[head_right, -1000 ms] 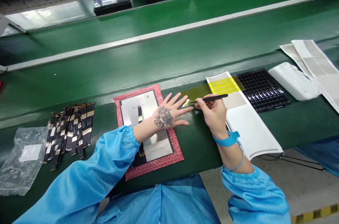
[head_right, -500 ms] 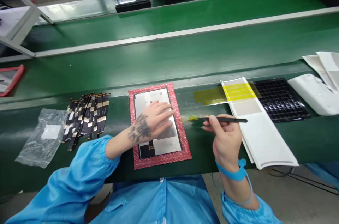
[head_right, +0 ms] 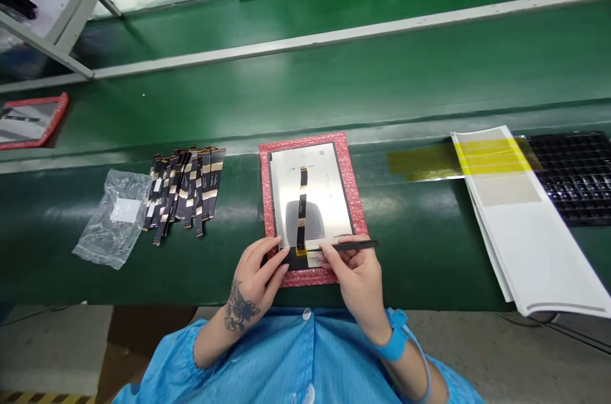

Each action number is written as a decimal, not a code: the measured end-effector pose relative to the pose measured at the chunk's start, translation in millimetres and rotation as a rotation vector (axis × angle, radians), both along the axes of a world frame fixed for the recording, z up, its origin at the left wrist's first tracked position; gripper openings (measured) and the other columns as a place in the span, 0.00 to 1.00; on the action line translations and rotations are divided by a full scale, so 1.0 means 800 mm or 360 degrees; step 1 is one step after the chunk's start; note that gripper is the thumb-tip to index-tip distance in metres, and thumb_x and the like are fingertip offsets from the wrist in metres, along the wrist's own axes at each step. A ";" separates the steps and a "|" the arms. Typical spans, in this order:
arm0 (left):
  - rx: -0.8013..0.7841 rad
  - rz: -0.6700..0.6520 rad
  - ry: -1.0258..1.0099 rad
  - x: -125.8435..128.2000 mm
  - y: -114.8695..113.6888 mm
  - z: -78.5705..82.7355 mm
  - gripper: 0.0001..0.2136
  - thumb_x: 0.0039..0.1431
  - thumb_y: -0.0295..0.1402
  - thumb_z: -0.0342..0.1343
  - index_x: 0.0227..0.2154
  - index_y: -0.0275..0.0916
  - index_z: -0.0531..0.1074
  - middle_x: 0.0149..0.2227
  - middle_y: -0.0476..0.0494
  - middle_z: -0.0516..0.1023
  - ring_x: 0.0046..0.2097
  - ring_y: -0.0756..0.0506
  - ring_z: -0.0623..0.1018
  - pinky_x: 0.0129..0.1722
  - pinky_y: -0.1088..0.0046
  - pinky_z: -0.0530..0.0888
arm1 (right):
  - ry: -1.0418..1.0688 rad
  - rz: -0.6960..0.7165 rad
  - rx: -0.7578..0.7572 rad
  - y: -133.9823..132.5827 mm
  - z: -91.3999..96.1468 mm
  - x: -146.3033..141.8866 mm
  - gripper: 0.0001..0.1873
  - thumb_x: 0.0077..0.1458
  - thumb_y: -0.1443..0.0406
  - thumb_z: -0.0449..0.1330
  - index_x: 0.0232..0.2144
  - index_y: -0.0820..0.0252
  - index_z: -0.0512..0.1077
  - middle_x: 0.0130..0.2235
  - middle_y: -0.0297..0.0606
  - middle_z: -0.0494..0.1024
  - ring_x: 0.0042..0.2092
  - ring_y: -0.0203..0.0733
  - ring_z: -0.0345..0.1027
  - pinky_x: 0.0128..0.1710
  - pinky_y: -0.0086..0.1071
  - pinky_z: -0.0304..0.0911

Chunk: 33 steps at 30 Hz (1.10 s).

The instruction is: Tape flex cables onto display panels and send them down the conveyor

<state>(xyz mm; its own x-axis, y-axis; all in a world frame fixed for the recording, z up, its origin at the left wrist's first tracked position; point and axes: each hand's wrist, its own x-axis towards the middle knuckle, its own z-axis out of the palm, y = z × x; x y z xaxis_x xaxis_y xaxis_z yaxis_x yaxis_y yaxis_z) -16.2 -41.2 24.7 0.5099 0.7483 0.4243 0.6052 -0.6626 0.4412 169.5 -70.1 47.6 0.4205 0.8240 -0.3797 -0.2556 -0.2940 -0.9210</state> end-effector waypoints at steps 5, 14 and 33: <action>0.0006 -0.0007 -0.0014 -0.001 0.000 -0.001 0.12 0.61 0.26 0.52 0.47 0.35 0.72 0.47 0.35 0.75 0.49 0.42 0.73 0.47 0.61 0.75 | -0.0092 -0.0016 0.0047 -0.003 -0.002 -0.004 0.26 0.43 0.51 0.72 0.31 0.58 0.63 0.26 0.38 0.77 0.27 0.46 0.75 0.28 0.33 0.76; -0.0059 -0.0017 -0.0021 -0.003 0.000 0.000 0.13 0.60 0.26 0.53 0.48 0.36 0.72 0.47 0.35 0.75 0.50 0.41 0.73 0.48 0.61 0.74 | -0.0143 -0.0039 0.0101 -0.002 -0.002 -0.009 0.24 0.45 0.52 0.71 0.31 0.57 0.62 0.26 0.37 0.78 0.27 0.45 0.75 0.27 0.32 0.76; -0.0056 -0.0031 0.0066 -0.003 0.000 0.003 0.14 0.60 0.26 0.53 0.49 0.39 0.73 0.48 0.36 0.74 0.51 0.41 0.72 0.49 0.61 0.74 | -0.0169 -0.0051 0.0062 -0.005 -0.007 -0.009 0.23 0.46 0.52 0.70 0.32 0.58 0.63 0.26 0.36 0.77 0.27 0.44 0.75 0.29 0.33 0.76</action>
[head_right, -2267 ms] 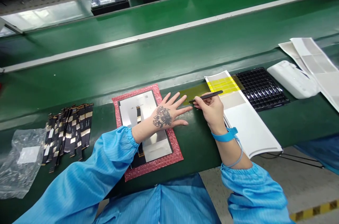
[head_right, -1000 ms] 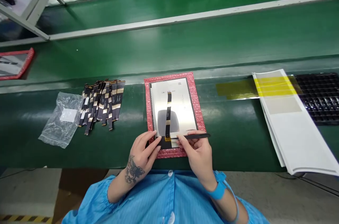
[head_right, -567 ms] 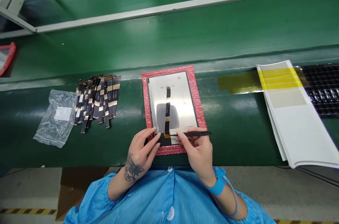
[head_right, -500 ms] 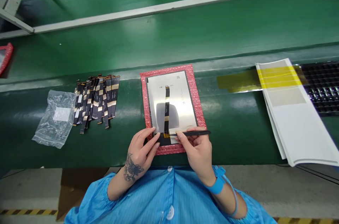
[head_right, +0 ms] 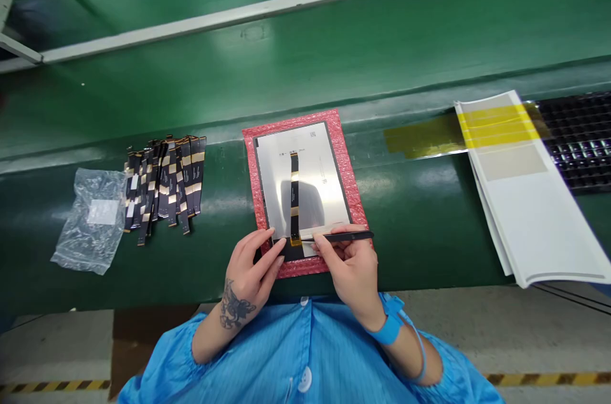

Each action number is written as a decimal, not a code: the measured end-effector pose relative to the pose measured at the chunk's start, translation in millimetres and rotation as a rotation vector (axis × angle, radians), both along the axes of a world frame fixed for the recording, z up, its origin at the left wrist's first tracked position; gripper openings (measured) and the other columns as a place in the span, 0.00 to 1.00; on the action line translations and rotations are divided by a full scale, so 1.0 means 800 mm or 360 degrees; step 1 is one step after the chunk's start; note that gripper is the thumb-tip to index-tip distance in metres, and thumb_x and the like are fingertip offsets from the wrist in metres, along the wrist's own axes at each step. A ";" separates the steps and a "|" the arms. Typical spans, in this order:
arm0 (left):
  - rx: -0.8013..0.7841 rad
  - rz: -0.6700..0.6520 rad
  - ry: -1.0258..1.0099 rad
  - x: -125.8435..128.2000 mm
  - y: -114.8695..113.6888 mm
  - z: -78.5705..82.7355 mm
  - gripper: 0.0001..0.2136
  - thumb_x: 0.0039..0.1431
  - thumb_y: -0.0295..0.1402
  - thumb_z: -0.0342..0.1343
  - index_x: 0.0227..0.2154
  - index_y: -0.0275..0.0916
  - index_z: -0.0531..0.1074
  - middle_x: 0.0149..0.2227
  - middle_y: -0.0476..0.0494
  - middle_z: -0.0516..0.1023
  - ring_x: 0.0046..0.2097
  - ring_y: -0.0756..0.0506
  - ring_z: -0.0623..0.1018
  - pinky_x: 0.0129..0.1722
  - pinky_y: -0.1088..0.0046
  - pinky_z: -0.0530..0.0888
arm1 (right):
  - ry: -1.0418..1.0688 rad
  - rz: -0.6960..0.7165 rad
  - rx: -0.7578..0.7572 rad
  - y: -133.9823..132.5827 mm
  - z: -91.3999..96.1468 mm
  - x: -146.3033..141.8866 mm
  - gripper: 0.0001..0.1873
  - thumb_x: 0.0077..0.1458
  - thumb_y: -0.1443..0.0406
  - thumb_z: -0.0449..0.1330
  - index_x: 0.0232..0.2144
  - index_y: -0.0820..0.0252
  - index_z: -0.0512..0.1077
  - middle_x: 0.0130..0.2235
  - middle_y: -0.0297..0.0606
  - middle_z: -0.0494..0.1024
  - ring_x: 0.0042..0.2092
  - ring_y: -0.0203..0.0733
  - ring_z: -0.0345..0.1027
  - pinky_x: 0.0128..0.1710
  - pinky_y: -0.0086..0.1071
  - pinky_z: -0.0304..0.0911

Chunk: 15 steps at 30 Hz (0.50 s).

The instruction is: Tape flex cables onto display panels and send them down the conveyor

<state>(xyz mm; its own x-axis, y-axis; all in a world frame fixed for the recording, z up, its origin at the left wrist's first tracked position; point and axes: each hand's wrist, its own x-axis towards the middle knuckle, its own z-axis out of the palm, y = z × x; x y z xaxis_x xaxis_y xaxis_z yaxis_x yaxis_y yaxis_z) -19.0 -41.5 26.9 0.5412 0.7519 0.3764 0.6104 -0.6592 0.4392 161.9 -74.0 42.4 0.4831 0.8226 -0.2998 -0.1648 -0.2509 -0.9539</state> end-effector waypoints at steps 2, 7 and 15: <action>0.0034 -0.0019 0.0024 0.002 0.000 0.001 0.13 0.60 0.27 0.53 0.47 0.39 0.74 0.49 0.35 0.73 0.52 0.40 0.71 0.50 0.59 0.73 | 0.0001 -0.0027 -0.0018 -0.001 -0.001 -0.001 0.24 0.45 0.52 0.71 0.31 0.58 0.63 0.26 0.36 0.77 0.27 0.44 0.75 0.29 0.32 0.76; 0.0071 -0.0077 0.0105 0.004 0.002 0.002 0.12 0.62 0.31 0.52 0.47 0.41 0.74 0.52 0.36 0.70 0.54 0.39 0.68 0.52 0.57 0.71 | -0.0049 -0.0016 -0.0002 -0.002 -0.004 -0.002 0.22 0.46 0.53 0.70 0.31 0.58 0.64 0.27 0.37 0.77 0.28 0.44 0.75 0.28 0.31 0.75; 0.0079 -0.0071 0.0152 0.006 0.002 0.000 0.12 0.62 0.34 0.53 0.47 0.42 0.74 0.53 0.36 0.68 0.54 0.39 0.68 0.53 0.56 0.70 | -0.0087 -0.0004 -0.0015 -0.004 -0.005 -0.002 0.20 0.48 0.53 0.69 0.31 0.58 0.65 0.28 0.38 0.78 0.29 0.45 0.76 0.28 0.32 0.75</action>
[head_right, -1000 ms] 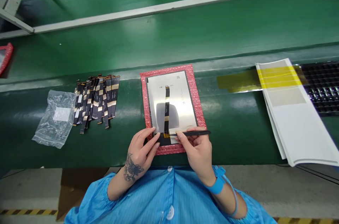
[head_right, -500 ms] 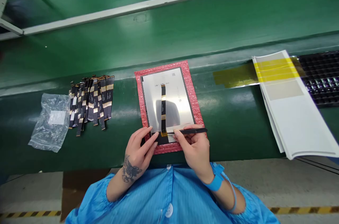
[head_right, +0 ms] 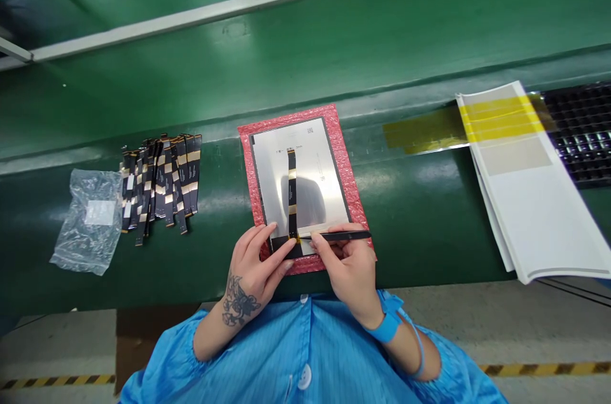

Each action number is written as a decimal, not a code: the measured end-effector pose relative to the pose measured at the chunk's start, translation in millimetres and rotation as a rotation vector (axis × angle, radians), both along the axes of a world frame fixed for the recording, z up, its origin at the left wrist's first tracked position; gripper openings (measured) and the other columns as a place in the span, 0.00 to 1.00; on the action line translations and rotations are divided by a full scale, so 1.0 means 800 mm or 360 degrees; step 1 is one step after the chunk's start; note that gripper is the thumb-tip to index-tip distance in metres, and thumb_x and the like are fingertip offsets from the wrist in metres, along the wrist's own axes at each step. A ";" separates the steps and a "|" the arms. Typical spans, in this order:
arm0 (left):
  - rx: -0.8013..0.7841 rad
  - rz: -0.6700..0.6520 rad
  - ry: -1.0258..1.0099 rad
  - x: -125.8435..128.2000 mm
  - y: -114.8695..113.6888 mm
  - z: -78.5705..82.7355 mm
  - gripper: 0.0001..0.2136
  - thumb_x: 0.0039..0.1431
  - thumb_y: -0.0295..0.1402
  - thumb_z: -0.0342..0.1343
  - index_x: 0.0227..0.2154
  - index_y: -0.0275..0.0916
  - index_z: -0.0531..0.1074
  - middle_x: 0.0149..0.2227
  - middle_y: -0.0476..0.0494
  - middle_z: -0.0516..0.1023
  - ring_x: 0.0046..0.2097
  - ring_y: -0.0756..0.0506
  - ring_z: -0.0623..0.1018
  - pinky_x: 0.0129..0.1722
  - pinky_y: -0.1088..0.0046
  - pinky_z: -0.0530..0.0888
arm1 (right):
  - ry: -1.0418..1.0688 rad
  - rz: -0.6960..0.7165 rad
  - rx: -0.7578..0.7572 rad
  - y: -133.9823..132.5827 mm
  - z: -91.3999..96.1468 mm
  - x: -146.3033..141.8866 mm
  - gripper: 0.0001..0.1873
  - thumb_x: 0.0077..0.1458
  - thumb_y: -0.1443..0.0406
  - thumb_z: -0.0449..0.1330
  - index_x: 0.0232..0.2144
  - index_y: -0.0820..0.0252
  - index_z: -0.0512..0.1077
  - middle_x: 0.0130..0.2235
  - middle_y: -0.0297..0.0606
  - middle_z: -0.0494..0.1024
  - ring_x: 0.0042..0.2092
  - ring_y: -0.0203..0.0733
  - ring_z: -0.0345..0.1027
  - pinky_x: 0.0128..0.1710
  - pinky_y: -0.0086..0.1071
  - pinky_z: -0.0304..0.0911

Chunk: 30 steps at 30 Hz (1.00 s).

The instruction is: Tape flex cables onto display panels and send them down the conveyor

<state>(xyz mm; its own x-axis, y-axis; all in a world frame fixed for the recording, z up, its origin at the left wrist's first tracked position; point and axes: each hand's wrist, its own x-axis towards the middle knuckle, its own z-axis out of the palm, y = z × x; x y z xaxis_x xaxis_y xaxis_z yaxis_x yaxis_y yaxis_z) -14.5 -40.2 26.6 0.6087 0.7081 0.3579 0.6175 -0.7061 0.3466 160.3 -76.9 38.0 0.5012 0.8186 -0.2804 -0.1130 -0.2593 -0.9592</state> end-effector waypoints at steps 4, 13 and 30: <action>0.0017 0.0000 0.0019 0.000 0.000 0.000 0.12 0.62 0.34 0.53 0.47 0.43 0.74 0.53 0.36 0.68 0.54 0.39 0.68 0.53 0.57 0.70 | -0.0024 0.0015 0.0033 -0.001 -0.001 0.000 0.19 0.49 0.54 0.68 0.32 0.58 0.64 0.28 0.38 0.78 0.29 0.44 0.76 0.28 0.30 0.75; 0.0057 0.0017 0.0041 0.006 -0.003 0.000 0.12 0.61 0.32 0.54 0.47 0.40 0.74 0.53 0.35 0.69 0.55 0.38 0.67 0.54 0.56 0.69 | -0.0232 0.0078 0.0013 -0.013 -0.017 0.001 0.18 0.54 0.54 0.65 0.35 0.59 0.64 0.33 0.41 0.78 0.32 0.45 0.76 0.32 0.33 0.74; 0.0096 -0.0005 0.0149 0.013 -0.008 -0.006 0.15 0.59 0.32 0.55 0.49 0.46 0.73 0.55 0.37 0.67 0.58 0.37 0.64 0.59 0.53 0.62 | -0.0291 0.0065 0.0112 -0.015 -0.022 0.001 0.15 0.56 0.57 0.65 0.38 0.58 0.65 0.35 0.40 0.77 0.34 0.43 0.76 0.32 0.31 0.75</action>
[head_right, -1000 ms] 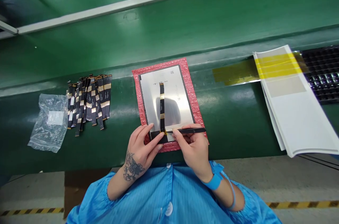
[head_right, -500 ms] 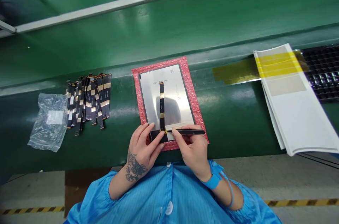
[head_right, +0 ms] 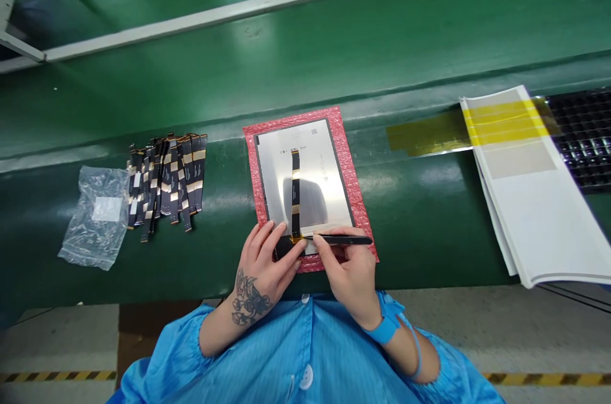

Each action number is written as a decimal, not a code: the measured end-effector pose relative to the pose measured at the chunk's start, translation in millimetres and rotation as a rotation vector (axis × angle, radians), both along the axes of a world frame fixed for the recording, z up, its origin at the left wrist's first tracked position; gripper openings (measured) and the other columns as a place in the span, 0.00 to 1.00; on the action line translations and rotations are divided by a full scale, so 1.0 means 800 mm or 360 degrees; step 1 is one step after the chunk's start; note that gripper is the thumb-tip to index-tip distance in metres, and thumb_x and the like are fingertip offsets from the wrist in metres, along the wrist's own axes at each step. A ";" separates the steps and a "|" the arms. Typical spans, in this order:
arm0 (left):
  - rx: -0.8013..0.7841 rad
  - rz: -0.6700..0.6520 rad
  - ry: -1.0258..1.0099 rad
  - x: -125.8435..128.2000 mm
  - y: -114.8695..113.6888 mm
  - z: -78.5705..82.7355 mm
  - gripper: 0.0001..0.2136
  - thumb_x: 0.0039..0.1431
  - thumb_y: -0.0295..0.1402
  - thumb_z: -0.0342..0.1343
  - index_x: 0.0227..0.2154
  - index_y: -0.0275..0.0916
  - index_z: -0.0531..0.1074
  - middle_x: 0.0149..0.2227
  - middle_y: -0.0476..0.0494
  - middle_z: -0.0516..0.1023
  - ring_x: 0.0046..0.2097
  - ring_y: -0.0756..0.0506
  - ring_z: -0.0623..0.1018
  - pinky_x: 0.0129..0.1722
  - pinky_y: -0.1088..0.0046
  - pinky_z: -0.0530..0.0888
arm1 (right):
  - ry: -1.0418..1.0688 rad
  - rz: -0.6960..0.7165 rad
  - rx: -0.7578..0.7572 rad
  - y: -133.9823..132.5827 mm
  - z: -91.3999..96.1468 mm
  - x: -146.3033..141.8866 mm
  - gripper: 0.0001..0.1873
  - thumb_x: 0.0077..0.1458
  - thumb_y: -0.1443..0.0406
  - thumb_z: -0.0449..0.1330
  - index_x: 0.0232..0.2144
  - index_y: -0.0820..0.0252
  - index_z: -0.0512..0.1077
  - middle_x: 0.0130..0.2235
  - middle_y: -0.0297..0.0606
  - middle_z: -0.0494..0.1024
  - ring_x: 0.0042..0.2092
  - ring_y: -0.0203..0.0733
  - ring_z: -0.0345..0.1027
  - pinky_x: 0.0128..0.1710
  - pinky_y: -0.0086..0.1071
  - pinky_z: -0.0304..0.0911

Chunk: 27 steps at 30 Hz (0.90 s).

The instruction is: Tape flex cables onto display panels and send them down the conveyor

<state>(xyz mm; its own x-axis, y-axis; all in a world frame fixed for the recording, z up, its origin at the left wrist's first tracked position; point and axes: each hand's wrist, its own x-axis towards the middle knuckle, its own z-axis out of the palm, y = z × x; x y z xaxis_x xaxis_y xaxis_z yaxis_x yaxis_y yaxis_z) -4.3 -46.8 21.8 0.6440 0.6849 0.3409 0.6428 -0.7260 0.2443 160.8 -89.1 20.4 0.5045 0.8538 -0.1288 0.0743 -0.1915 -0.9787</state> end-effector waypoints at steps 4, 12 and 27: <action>-0.0070 0.0007 0.0014 0.000 -0.001 0.001 0.16 0.59 0.34 0.54 0.50 0.47 0.73 0.56 0.37 0.66 0.61 0.36 0.61 0.61 0.51 0.59 | 0.0128 -0.0037 0.0127 0.004 0.005 0.000 0.12 0.57 0.62 0.64 0.39 0.58 0.65 0.38 0.39 0.76 0.34 0.41 0.76 0.31 0.29 0.76; -0.0368 -0.0019 0.0148 -0.005 0.014 0.012 0.21 0.61 0.41 0.53 0.57 0.51 0.67 0.63 0.38 0.58 0.65 0.31 0.54 0.62 0.41 0.46 | 0.0228 -0.0034 0.0209 0.008 0.006 0.003 0.11 0.57 0.64 0.64 0.39 0.57 0.65 0.36 0.36 0.77 0.32 0.39 0.76 0.31 0.26 0.76; -0.0044 0.0010 0.0084 -0.033 0.002 0.001 0.20 0.58 0.42 0.58 0.54 0.50 0.71 0.62 0.42 0.63 0.67 0.34 0.50 0.65 0.48 0.45 | 0.0276 -0.0029 0.0129 0.010 0.005 0.002 0.15 0.56 0.57 0.65 0.36 0.59 0.65 0.37 0.39 0.76 0.33 0.41 0.75 0.29 0.30 0.76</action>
